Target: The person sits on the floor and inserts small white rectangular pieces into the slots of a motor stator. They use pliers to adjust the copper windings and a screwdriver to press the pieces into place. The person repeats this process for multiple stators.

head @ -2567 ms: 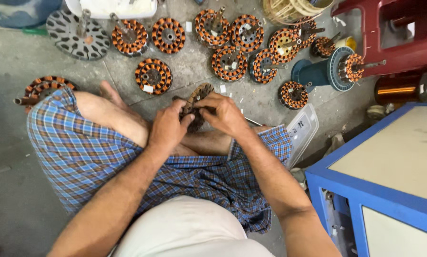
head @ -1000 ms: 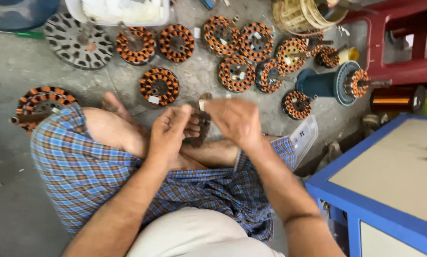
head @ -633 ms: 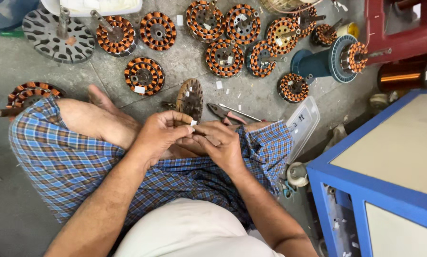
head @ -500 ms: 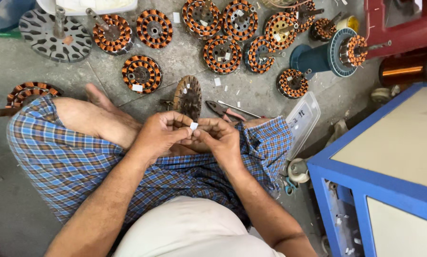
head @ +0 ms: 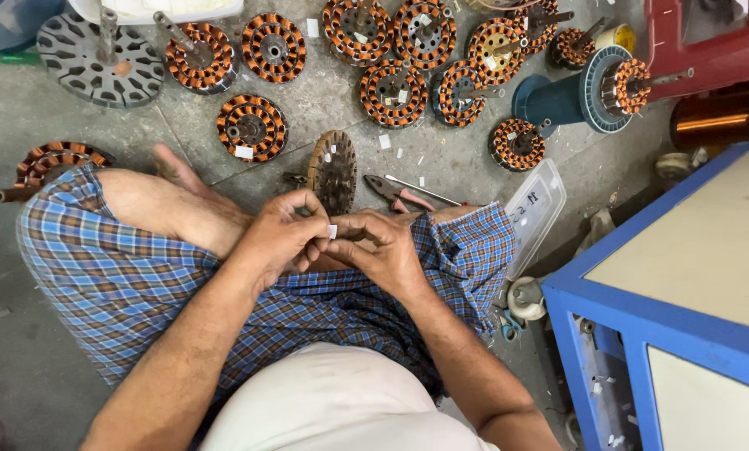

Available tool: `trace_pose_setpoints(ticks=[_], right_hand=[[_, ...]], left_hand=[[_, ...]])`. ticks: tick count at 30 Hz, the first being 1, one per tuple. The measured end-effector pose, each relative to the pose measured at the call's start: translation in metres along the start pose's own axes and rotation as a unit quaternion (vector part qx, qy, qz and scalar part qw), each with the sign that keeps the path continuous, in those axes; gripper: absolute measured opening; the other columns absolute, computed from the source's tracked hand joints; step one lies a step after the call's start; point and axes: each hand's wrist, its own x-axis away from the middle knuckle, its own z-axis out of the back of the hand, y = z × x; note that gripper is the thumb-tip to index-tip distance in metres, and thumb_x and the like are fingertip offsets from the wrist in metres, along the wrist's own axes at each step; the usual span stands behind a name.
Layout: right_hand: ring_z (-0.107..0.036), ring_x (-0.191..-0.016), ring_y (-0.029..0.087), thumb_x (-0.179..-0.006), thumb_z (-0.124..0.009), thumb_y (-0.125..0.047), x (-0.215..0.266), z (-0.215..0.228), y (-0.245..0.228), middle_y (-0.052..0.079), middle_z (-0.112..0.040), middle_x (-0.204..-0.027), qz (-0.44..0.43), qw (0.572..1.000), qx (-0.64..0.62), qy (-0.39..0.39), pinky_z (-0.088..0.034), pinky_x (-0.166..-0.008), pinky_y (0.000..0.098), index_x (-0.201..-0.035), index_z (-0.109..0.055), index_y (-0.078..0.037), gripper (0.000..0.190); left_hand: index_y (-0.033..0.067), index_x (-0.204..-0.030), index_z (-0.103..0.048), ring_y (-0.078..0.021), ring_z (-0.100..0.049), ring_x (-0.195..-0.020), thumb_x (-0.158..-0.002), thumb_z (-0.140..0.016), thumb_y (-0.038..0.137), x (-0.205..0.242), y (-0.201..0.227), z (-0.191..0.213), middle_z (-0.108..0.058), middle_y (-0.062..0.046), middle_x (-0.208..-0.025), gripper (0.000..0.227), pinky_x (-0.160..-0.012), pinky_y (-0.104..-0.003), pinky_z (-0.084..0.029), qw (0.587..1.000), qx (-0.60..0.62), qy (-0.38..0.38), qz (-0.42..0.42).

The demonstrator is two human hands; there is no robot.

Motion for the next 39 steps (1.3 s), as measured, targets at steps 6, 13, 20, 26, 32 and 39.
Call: trace_pose_setpoints(ticks=[6,13,20,26,32,39], right_hand=[[-0.077,-0.079,0.014,-0.087,-0.083,-0.014,-0.032,0.010,0.013,0.007,-0.079,-0.100,0.039,0.968,0.247,0.024,-0.064,-0.069,0.0293,-0.106,-0.078,-0.008,0.020],[-0.077,-0.080,0.015,-0.088,-0.082,-0.015,-0.073,0.011,0.033,0.008,-0.079,-0.096,0.046,0.971,0.235,0.020,-0.061,-0.070,0.0287,-0.103,-0.079,-0.006,0.018],[-0.075,-0.074,0.015,-0.085,-0.079,-0.011,-0.088,0.013,0.035,0.006,-0.078,-0.090,0.012,0.973,0.230,-0.031,-0.060,-0.067,0.0296,-0.100,-0.078,-0.006,0.016],[-0.075,-0.077,0.020,-0.085,-0.079,-0.013,-0.096,0.017,0.027,0.008,-0.077,-0.091,0.035,0.955,0.282,-0.081,-0.061,-0.069,0.0337,-0.099,-0.078,-0.006,0.016],[-0.078,-0.074,0.017,-0.084,-0.079,-0.015,-0.108,0.017,0.022,0.009,-0.078,-0.086,-0.058,0.951,0.284,-0.109,-0.063,-0.070,0.0321,-0.096,-0.078,-0.005,0.016],[-0.077,-0.073,0.014,-0.085,-0.082,-0.015,-0.112,0.015,0.023,0.008,-0.080,-0.084,-0.154,0.949,0.252,-0.109,-0.064,-0.067,0.0283,-0.097,-0.077,-0.003,0.017]], left_hand=[[0.0049,-0.104,-0.063,-0.0156,-0.061,-0.059,-0.084,-0.078,0.018,-0.009,-0.011,-0.002,-0.067,-0.009,-0.083,0.028,-0.047,-0.030,-0.048,0.938,-0.171,0.156,-0.259],[-0.0001,-0.102,-0.071,-0.0292,-0.066,-0.067,-0.086,-0.079,0.020,-0.016,-0.004,-0.013,-0.070,-0.016,-0.087,0.027,-0.067,-0.043,-0.053,0.840,-0.335,0.281,-0.321],[-0.0004,-0.094,-0.072,-0.0400,-0.070,-0.085,-0.086,-0.075,0.018,-0.014,0.002,-0.017,-0.073,-0.020,-0.092,0.020,-0.076,-0.048,-0.054,0.819,-0.350,0.300,-0.343],[-0.0014,-0.096,-0.073,-0.0405,-0.070,-0.090,-0.086,-0.076,0.018,-0.014,0.001,-0.014,-0.074,-0.020,-0.097,0.022,-0.079,-0.048,-0.055,0.823,-0.350,0.293,-0.337],[-0.0010,-0.095,-0.073,-0.0393,-0.070,-0.088,-0.084,-0.078,0.019,-0.016,0.001,-0.011,-0.074,-0.019,-0.097,0.023,-0.079,-0.047,-0.054,0.826,-0.355,0.292,-0.326],[0.0013,-0.097,-0.073,-0.0290,-0.073,-0.080,-0.088,-0.076,0.020,-0.013,0.007,-0.014,-0.076,-0.015,-0.096,0.021,-0.077,-0.041,-0.057,0.859,-0.337,0.272,-0.273]])
